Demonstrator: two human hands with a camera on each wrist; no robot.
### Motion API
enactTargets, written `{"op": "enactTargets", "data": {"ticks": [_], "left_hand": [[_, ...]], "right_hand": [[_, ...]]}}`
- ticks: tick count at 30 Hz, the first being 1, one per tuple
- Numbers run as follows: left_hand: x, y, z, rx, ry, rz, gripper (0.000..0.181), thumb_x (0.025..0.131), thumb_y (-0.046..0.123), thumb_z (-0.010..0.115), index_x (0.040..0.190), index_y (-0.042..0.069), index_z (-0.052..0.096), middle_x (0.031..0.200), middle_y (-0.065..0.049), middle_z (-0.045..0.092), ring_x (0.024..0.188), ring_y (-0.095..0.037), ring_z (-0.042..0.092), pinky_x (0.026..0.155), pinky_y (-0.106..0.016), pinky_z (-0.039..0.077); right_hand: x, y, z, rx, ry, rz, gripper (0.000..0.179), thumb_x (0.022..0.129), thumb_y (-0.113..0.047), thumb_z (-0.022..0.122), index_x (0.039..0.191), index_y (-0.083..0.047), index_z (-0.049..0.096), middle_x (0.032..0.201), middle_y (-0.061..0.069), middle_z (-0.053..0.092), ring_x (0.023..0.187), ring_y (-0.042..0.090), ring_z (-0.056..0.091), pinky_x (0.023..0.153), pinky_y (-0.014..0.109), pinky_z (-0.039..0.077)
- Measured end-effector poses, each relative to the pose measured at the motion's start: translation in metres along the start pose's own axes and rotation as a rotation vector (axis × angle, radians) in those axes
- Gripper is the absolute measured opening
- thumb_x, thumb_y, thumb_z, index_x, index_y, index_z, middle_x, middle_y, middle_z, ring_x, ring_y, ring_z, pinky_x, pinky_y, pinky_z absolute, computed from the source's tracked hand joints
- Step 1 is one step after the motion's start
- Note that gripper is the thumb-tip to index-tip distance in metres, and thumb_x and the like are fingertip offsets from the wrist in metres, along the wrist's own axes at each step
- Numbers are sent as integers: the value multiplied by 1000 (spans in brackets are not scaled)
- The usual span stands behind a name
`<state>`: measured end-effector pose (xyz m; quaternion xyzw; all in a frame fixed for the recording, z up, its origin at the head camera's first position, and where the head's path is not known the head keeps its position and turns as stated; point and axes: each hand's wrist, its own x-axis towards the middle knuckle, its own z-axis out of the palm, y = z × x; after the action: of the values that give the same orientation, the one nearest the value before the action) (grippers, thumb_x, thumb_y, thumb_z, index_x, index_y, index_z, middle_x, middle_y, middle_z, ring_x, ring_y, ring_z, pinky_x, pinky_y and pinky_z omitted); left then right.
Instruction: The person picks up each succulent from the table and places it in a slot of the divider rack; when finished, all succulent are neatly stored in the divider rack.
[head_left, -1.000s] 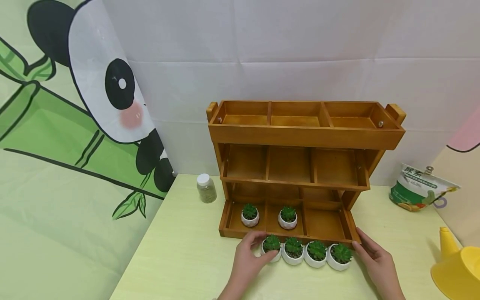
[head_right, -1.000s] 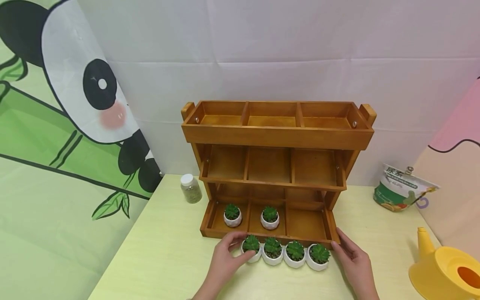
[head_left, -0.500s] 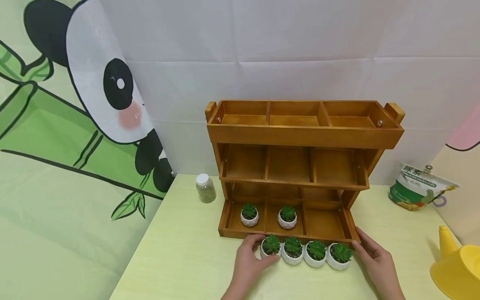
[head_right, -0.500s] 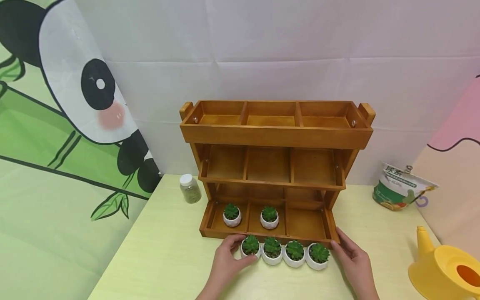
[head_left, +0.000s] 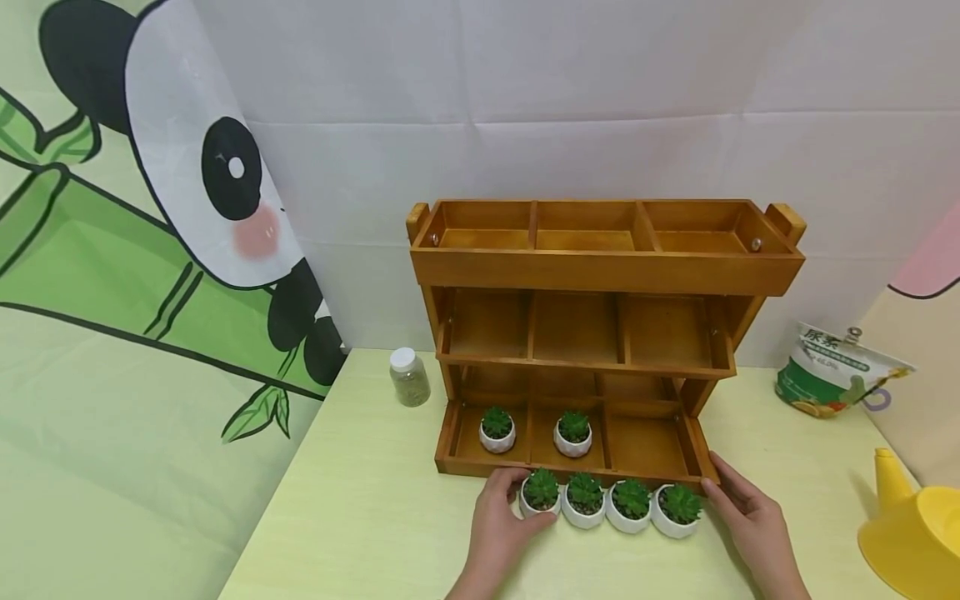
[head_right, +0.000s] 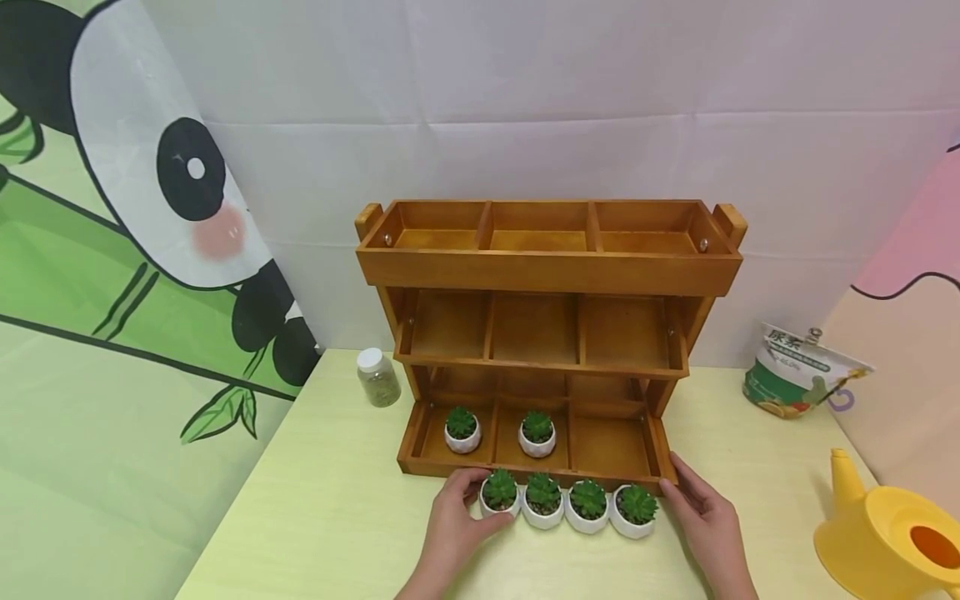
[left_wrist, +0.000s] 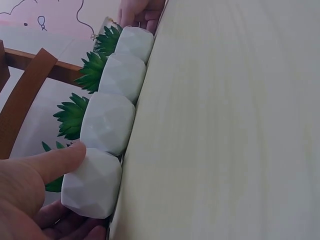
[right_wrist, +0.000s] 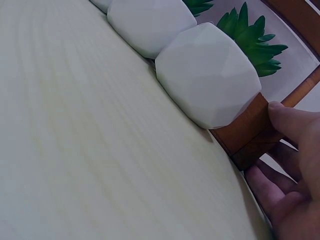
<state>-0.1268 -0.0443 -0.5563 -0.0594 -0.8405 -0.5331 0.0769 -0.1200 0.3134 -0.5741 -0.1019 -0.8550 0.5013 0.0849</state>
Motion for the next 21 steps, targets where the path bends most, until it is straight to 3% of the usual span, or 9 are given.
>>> {"op": "enactTargets", "data": {"ticks": [11, 21], "left_hand": [[1, -2, -1, -133, -55, -59, 58, 71, 1, 95, 122, 0, 67, 119, -8, 62, 119, -31, 65, 97, -31, 55], [2, -2, -4, -164, -85, -67, 56, 71, -2, 93, 122, 0, 69, 122, -8, 62, 123, -32, 61, 100, -33, 53]], "right_hand": [[0, -1, 0, -7, 9, -6, 58, 105, -40, 64, 155, -12, 52, 150, 20, 52, 109, -20, 45, 81, 3, 45], [1, 0, 0, 7, 0, -9, 58, 105, -39, 64, 155, -12, 51, 150, 20, 51, 108, -21, 45, 81, 3, 45]]}}
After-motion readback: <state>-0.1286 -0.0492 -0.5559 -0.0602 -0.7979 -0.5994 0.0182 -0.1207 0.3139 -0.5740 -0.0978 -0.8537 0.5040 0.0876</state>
